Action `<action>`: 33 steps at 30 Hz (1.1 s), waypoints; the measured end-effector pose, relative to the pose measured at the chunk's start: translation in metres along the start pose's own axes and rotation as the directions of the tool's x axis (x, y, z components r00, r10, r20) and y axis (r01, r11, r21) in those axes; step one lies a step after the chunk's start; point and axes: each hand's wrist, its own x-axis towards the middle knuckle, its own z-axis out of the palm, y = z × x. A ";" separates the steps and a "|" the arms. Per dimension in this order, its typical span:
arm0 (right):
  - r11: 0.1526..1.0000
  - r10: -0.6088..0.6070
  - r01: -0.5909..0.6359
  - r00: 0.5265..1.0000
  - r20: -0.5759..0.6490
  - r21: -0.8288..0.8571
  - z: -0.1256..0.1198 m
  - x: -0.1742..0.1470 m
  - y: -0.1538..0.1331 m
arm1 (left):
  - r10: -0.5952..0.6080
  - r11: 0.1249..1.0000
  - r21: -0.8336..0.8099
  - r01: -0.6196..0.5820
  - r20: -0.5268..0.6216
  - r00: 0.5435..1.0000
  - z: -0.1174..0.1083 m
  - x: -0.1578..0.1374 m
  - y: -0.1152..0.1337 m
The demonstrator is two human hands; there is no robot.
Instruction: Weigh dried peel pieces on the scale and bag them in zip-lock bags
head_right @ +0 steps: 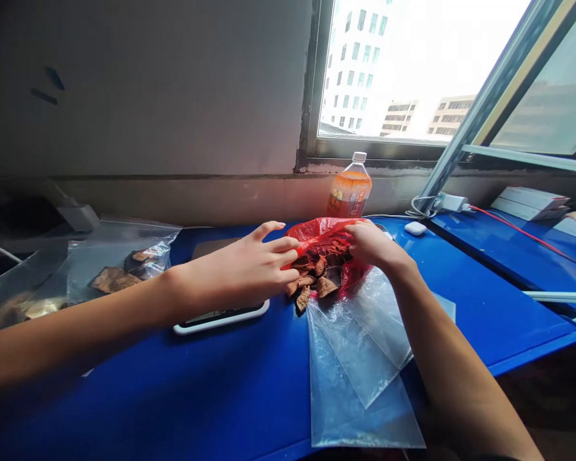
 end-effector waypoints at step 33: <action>0.950 -0.192 0.208 0.977 -0.088 0.233 -0.008 -0.004 -0.075 | -0.629 0.770 -0.151 0.620 -0.011 0.778 0.002 0.003 -0.010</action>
